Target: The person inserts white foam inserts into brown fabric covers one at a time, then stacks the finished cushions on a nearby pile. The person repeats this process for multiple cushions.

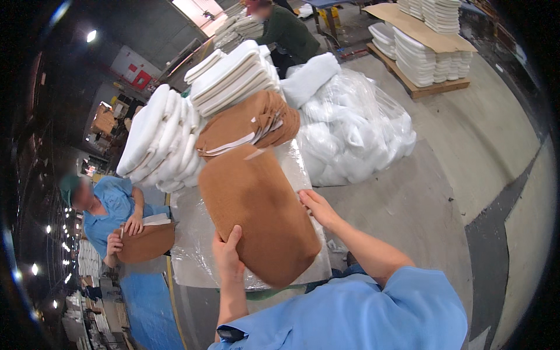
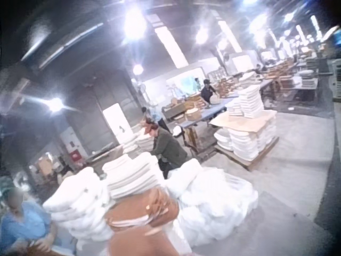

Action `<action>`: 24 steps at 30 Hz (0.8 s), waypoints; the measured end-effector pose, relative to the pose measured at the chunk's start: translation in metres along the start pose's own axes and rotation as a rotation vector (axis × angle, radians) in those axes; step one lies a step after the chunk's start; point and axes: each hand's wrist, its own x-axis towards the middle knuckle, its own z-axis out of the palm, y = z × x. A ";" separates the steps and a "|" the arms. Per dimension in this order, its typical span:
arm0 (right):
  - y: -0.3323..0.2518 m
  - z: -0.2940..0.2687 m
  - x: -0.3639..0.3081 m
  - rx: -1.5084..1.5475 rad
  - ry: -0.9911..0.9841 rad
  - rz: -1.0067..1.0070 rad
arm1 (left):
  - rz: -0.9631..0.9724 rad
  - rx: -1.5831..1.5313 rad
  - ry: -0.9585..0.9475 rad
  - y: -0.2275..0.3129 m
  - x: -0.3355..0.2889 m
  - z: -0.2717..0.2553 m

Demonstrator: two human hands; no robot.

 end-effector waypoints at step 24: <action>0.042 0.071 0.039 -1.366 -0.745 -0.160 | -0.681 0.333 -0.617 0.004 -0.106 -0.092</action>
